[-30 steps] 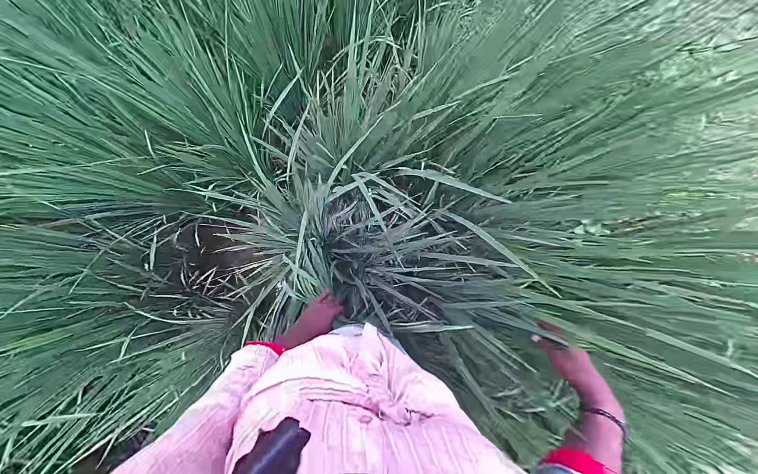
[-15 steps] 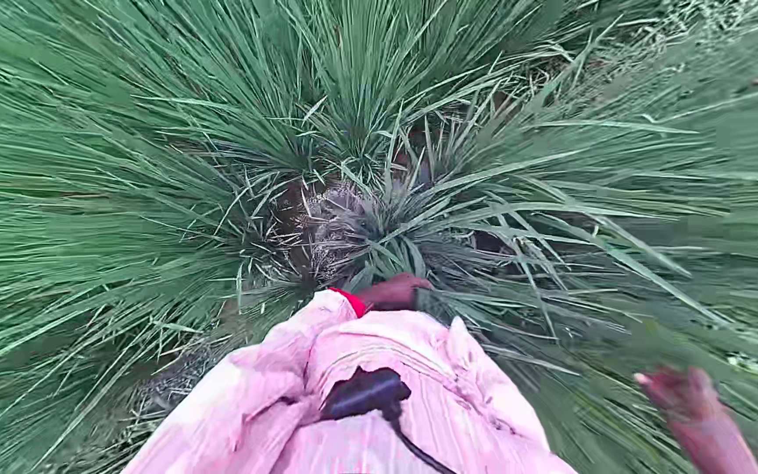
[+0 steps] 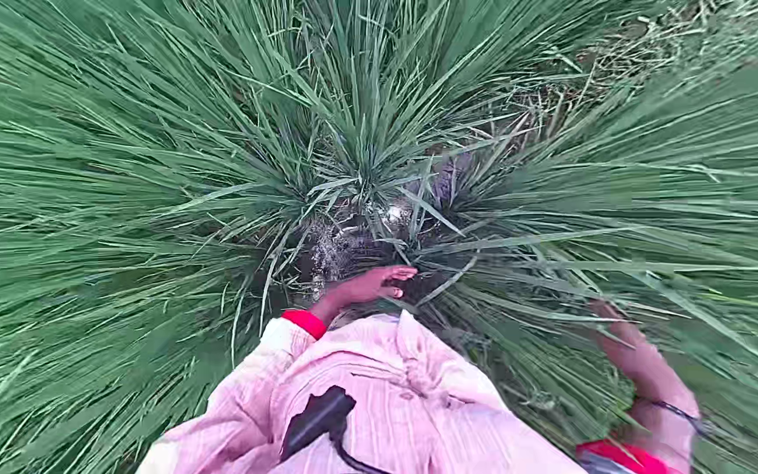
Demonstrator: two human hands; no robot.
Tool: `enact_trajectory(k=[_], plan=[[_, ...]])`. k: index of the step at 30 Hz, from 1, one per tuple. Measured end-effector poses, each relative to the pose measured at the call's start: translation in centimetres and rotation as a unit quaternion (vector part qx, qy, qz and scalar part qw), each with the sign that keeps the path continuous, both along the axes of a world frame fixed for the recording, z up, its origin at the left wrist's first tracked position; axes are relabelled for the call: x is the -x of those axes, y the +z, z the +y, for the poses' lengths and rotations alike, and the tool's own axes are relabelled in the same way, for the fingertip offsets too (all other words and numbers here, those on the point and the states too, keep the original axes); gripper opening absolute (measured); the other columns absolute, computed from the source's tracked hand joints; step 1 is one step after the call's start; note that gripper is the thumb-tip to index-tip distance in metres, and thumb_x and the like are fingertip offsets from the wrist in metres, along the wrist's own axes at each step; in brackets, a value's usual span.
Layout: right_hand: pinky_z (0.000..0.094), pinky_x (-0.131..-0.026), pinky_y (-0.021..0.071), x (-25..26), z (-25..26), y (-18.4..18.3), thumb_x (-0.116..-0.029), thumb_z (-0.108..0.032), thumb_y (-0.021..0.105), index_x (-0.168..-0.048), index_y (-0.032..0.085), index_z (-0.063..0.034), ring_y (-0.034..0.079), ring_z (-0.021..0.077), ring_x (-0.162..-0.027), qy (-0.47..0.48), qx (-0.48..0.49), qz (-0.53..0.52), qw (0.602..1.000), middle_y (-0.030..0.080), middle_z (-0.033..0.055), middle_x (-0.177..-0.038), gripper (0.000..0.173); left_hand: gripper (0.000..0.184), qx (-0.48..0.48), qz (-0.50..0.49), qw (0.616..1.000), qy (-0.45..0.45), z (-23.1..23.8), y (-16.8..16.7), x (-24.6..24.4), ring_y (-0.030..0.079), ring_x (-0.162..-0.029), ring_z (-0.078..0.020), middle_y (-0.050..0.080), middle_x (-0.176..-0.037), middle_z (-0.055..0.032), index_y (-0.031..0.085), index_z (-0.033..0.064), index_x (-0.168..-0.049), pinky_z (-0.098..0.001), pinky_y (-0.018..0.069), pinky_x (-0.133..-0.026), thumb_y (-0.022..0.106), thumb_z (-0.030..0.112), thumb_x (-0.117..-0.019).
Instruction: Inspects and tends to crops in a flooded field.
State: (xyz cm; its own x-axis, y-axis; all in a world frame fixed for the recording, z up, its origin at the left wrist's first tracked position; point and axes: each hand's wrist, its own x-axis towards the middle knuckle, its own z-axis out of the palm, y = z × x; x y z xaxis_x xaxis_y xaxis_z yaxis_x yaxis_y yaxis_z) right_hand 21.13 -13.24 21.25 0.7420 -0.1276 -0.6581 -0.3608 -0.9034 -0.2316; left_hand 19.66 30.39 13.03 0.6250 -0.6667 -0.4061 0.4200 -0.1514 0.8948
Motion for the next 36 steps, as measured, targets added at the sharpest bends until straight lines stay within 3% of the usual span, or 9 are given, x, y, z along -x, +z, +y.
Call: enact_trajectory(k=[3,8,15,18,24,28,30,33,36], plan=[[0.0662,-0.108,0.0372,-1.6,1.7,0.0,-0.1072,-0.014,0.053,-0.144,0.049,0.0079,0.054,0.0519,-0.128,-0.007,0.024,0.055,0.998,0.057,0.0369,-0.135,0.043,0.045,-0.096,0.042,0.992,0.063,2.6,-0.5,-0.6,0.053,-0.133,-0.0291,0.051,-0.145,-0.028,0.044,-0.0104,-0.145,-0.0371,0.0418,-0.112,0.048,0.002,-0.1023],[0.0664,-0.109,0.036,-3.7,2.7,1.1,-0.1076,-0.02,0.054,-0.142,0.054,0.0039,0.054,0.0487,-0.131,-0.055,0.033,0.074,0.995,0.059,0.0327,-0.136,0.042,0.039,-0.23,0.032,0.966,0.118,6.4,-1.8,-1.3,0.059,-0.128,-0.0319,0.057,-0.139,-0.028,0.048,-0.0103,-0.141,-0.0412,0.045,-0.11,0.047,0.002,-0.1048],[0.067,-0.1,0.0411,-9.9,3.6,3.5,-0.1067,-0.015,0.055,-0.122,0.065,0.0077,0.06,0.0498,-0.117,-0.017,0.021,0.077,0.997,0.064,0.034,-0.12,0.03,0.039,-0.231,0.037,0.966,0.114,8.9,-2.8,-4.4,0.058,-0.128,-0.0329,0.056,-0.139,-0.0297,0.047,-0.0125,-0.141,-0.041,0.0438,-0.111,0.045,0.001,-0.1046],[0.0638,-0.095,0.045,-13.4,3.2,5.1,-0.104,-0.006,0.056,-0.113,0.073,0.0024,0.066,0.0413,-0.106,0.003,-0.052,-0.023,0.998,0.071,0.0264,-0.11,0.021,0.041,-0.144,0.028,0.985,0.088,7.5,-5.4,-7.9,0.061,-0.124,-0.0262,0.058,-0.137,-0.0273,0.049,-0.0124,-0.14,-0.0369,0.0469,-0.108,0.046,0.004,-0.1029],[0.068,-0.092,0.048,-21.7,0.6,8.2,-0.1069,-0.016,0.046,-0.126,0.067,0.0018,0.068,0.0444,-0.106,0.061,-0.067,-0.129,0.987,0.071,0.0263,-0.116,0.033,0.04,-0.158,-0.014,0.984,-0.081,-2.9,-9.1,-21.1,0.055,-0.132,-0.0365,0.055,-0.141,-0.0302,0.049,-0.0115,-0.142,-0.0452,0.041,-0.113,0.049,0.002,-0.1034],[0.0673,-0.093,0.0493,-27.4,-2.8,8.6,-0.1056,-0.021,0.045,-0.136,0.06,0.0048,0.069,0.0458,-0.107,0.07,-0.07,-0.12,0.988,0.069,0.0281,-0.12,0.042,0.045,-0.36,-0.144,0.914,-0.123,-7.8,-8.6,-28.7,0.035,-0.148,-0.0421,0.046,-0.152,-0.0276,0.05,-0.0076,-0.145,-0.0575,0.0208,-0.123,0.051,0.011,-0.1044],[0.0697,-0.094,0.0468,-30.6,-4.3,8.6,-0.106,-0.018,0.045,-0.14,0.057,0.004,0.066,0.0482,-0.11,0.066,-0.064,-0.098,0.991,0.068,0.0291,-0.123,0.042,0.045,-0.446,-0.111,0.888,-0.017,-7.4,-8.6,-31.2,0.035,-0.148,-0.0417,0.044,-0.154,-0.0284,0.047,-0.0076,-0.147,-0.0553,0.0255,-0.122,0.045,0.015,-0.1079],[0.0701,-0.099,0.0443,-36.1,-5.3,8.3,-0.1066,-0.02,0.042,-0.143,0.053,0.0037,0.063,0.0496,-0.118,0.088,-0.066,-0.097,0.989,0.065,0.0301,-0.129,0.045,0.042,-0.51,-0.114,0.83,0.196,-1.8,-14.6,-31.6,0.049,-0.14,-0.0292,0.052,-0.148,-0.0222,0.048,-0.0053,-0.146,-0.0415,0.0351,-0.12,0.044,0.014,-0.1087],[0.0677,-0.102,0.0443,-40.3,-4.4,8.2,-0.1065,-0.028,0.041,-0.142,0.054,0.0043,0.062,0.0483,-0.122,0.13,-0.089,-0.122,0.98,0.063,0.0298,-0.133,0.05,0.061,-0.617,-0.071,0.783,-0.048,5.2,-11.9,-31.1,0.017,-0.152,-0.0537,0.022,-0.16,-0.0391,0.031,-0.0067,-0.156,-0.0684,0.0102,-0.121,0.052,-0.003,-0.0986]])
